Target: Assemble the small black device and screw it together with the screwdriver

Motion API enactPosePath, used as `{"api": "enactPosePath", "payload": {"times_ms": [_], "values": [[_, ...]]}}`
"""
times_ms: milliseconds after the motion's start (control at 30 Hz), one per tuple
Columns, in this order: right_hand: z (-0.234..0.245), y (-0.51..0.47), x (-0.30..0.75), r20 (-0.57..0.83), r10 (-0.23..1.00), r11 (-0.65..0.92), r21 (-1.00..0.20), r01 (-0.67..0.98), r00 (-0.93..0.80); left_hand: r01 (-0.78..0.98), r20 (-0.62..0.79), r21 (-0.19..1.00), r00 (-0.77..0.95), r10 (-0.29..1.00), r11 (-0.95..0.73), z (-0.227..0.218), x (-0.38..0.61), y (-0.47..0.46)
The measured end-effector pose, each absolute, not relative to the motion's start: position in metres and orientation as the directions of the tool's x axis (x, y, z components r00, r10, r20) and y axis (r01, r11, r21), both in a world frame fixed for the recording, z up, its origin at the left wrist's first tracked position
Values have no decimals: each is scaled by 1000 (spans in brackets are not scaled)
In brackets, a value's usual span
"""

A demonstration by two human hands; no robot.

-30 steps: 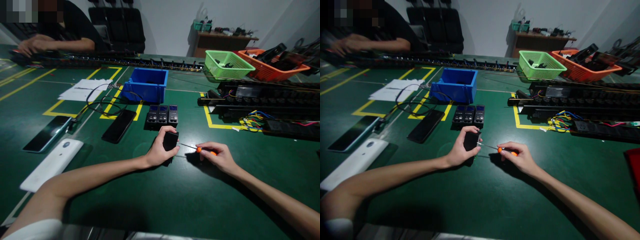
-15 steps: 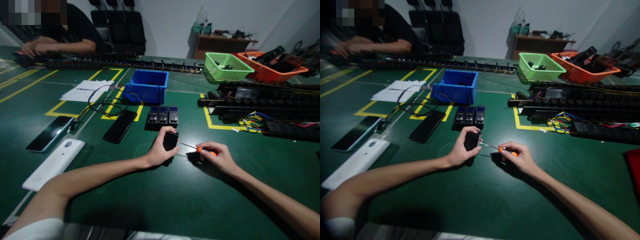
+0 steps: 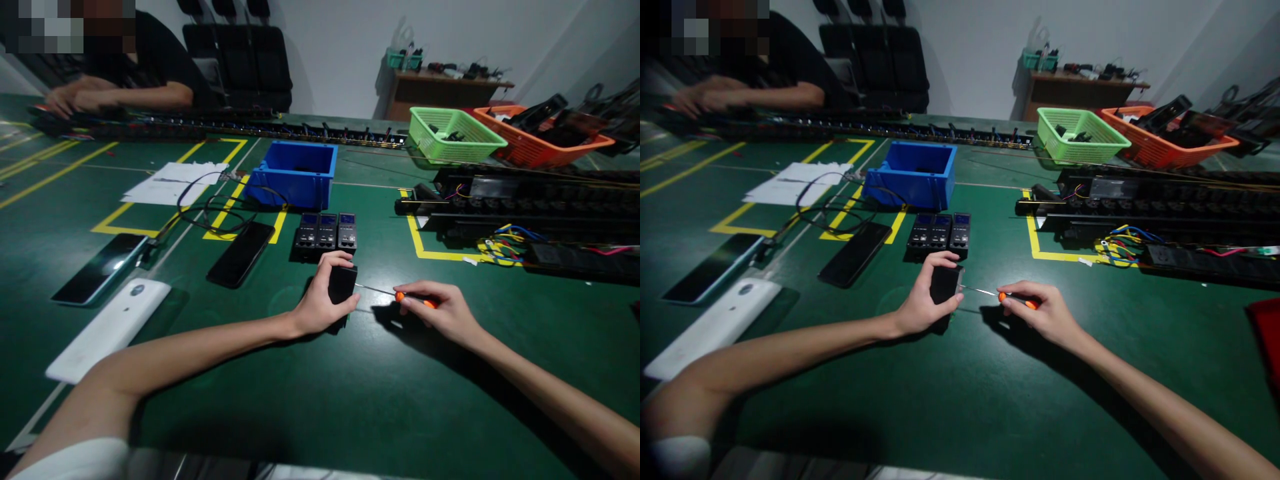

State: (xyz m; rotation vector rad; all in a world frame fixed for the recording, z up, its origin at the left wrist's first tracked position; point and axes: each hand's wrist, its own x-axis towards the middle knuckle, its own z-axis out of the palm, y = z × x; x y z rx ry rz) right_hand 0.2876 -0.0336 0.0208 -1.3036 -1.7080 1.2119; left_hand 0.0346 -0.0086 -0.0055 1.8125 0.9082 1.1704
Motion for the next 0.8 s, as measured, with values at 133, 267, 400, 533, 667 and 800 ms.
{"api": "enactPosePath", "payload": {"times_ms": [133,267,400,533,667,800], "values": [[37,-23,287,-191,924,-121,-968,220,-333,154,365,891,318,875,-427,-4,35,-9],[44,-2,284,-363,816,-344,-930,128,-449,244,303,892,301,904,-380,-1,34,-8],[39,21,281,-424,736,-318,-905,283,-527,311,311,868,269,912,-388,0,31,-4],[39,30,280,-267,803,-21,-906,423,-533,329,279,873,268,922,-359,-1,30,1],[40,28,282,-25,804,330,-812,482,-594,336,232,885,279,932,-321,-1,30,4],[32,28,288,206,705,662,-536,524,-679,337,227,886,285,931,-319,1,30,5]]}}
